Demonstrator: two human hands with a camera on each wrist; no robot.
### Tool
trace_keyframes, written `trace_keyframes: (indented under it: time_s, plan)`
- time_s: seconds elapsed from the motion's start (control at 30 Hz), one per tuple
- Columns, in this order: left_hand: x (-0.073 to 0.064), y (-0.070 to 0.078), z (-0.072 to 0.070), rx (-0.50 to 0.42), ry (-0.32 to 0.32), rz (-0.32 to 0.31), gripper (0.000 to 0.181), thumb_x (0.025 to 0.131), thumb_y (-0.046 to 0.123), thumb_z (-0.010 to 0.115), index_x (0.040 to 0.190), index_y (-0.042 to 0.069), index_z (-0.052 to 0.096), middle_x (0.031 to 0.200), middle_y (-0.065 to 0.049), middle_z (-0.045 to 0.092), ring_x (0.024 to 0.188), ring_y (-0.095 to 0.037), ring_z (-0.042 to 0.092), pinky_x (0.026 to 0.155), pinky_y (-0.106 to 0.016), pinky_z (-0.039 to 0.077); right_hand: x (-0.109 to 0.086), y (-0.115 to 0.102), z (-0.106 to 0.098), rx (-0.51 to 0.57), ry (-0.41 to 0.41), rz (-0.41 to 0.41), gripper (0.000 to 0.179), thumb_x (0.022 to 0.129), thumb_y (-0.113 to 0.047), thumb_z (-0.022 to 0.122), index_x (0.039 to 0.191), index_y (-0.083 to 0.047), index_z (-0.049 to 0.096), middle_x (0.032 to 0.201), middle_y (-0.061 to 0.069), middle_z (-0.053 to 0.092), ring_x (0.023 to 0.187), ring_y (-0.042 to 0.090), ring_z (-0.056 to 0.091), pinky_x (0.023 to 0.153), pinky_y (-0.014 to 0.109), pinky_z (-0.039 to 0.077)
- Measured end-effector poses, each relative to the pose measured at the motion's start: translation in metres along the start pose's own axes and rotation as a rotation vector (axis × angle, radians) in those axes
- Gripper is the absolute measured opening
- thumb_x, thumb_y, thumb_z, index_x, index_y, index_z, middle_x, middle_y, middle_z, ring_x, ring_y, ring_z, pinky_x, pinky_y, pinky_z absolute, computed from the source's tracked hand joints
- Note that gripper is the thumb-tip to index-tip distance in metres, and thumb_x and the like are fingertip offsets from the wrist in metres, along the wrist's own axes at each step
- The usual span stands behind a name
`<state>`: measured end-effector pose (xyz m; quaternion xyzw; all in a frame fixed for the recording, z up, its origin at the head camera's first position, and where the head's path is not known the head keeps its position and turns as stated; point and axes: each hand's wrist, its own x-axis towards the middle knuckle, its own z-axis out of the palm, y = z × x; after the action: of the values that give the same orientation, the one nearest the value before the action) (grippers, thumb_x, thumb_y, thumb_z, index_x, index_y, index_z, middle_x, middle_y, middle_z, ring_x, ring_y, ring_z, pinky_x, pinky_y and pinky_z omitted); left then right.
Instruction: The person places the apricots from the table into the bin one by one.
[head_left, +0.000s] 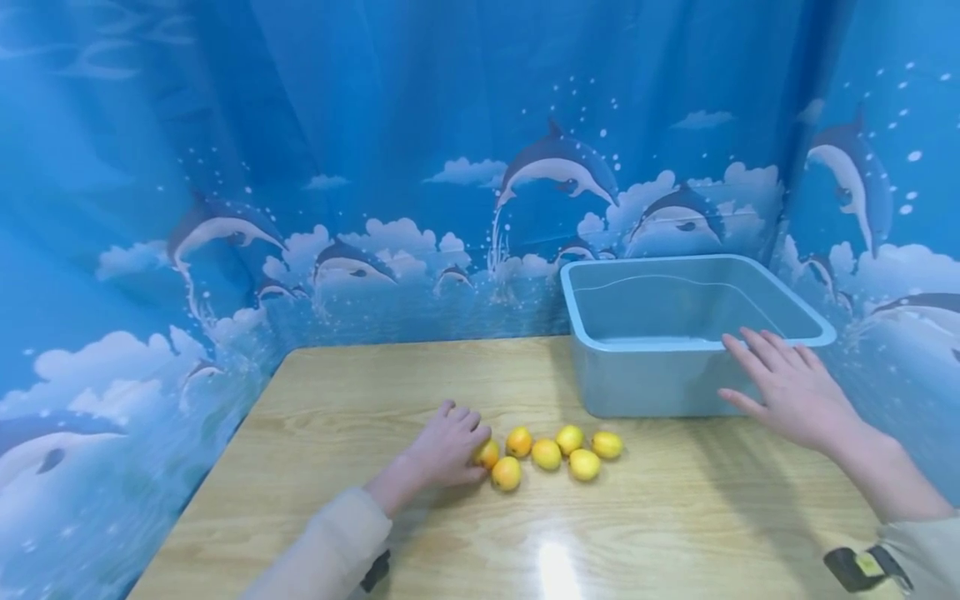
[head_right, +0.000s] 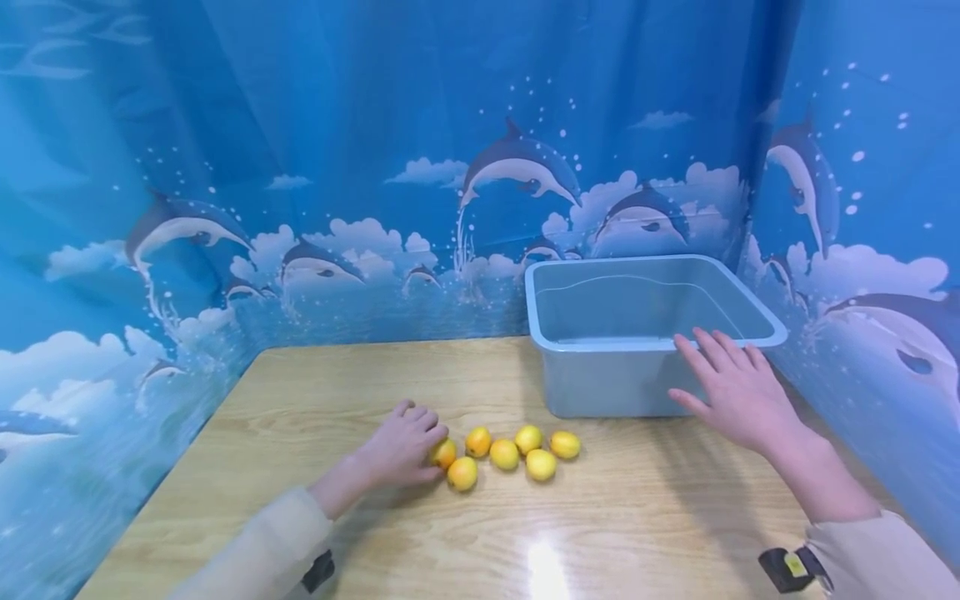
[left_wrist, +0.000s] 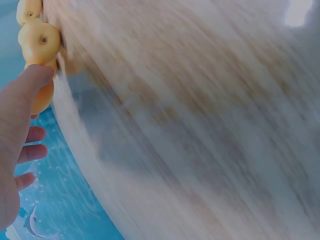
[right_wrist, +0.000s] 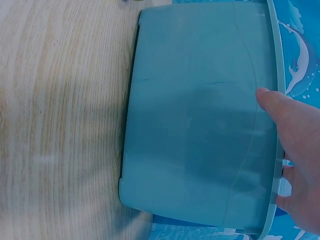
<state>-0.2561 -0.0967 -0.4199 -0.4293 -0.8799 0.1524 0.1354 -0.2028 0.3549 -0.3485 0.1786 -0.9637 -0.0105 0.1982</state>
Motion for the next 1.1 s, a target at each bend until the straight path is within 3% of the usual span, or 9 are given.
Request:
trace_keyframes:
  time_s: [0.2,0.5,0.77,1.0,1.1]
  plan:
    - [0.003,-0.003,-0.003,0.035,0.114,0.002,0.037,0.077,0.055,0.059,0.088,0.020,0.052,0.080,0.004,0.045,0.079,-0.016,0.047,0.081,-0.042,0.039,0.002,-0.001,-0.001,-0.002,0.006,0.005,0.078,0.086,-0.042,0.062,0.143,-0.001,0.028,0.137,0.028,0.033,0.124,0.048,0.028,0.096,0.062,0.020]
    - [0.008,-0.005,-0.011,0.030,0.168,-0.016,0.039,0.079,0.055,0.059,0.091,0.019,0.052,0.082,0.003,0.045,0.078,-0.016,0.045,0.078,-0.039,0.035,0.003,-0.004,0.000,-0.014,0.009,-0.007,0.077,0.085,-0.043,0.063,0.141,0.000,0.032,0.136,0.029,0.035,0.122,0.047,0.030,0.095,0.060,0.022]
    - [0.019,-0.010,-0.016,0.045,0.280,0.023,0.039,0.074,0.049,0.064,0.091,0.017,0.052,0.080,0.003,0.043,0.071,-0.014,0.042,0.065,-0.028,0.034,0.001,-0.004,-0.001,-0.018,0.004,0.005,0.077,0.085,-0.044,0.061,0.141,0.000,0.031,0.135,0.029,0.035,0.122,0.048,0.030,0.095,0.060,0.022]
    - [0.029,-0.012,-0.027,0.048,0.261,0.032,0.037,0.077,0.048,0.063,0.091,0.016,0.051,0.081,0.002,0.042,0.071,-0.015,0.041,0.063,-0.027,0.034,0.001,-0.002,-0.001,-0.011,0.026,0.000,0.076,0.083,-0.039,0.065,0.140,0.000,0.033,0.135,0.028,0.035,0.121,0.048,0.030,0.094,0.060,0.022]
    - [0.034,-0.013,-0.032,0.041,0.290,0.037,0.038,0.077,0.049,0.064,0.090,0.016,0.051,0.080,0.002,0.042,0.070,-0.016,0.041,0.063,-0.028,0.034,0.001,-0.003,-0.001,-0.010,0.027,0.002,0.077,0.083,-0.038,0.066,0.141,-0.001,0.033,0.135,0.028,0.035,0.122,0.048,0.030,0.095,0.060,0.022]
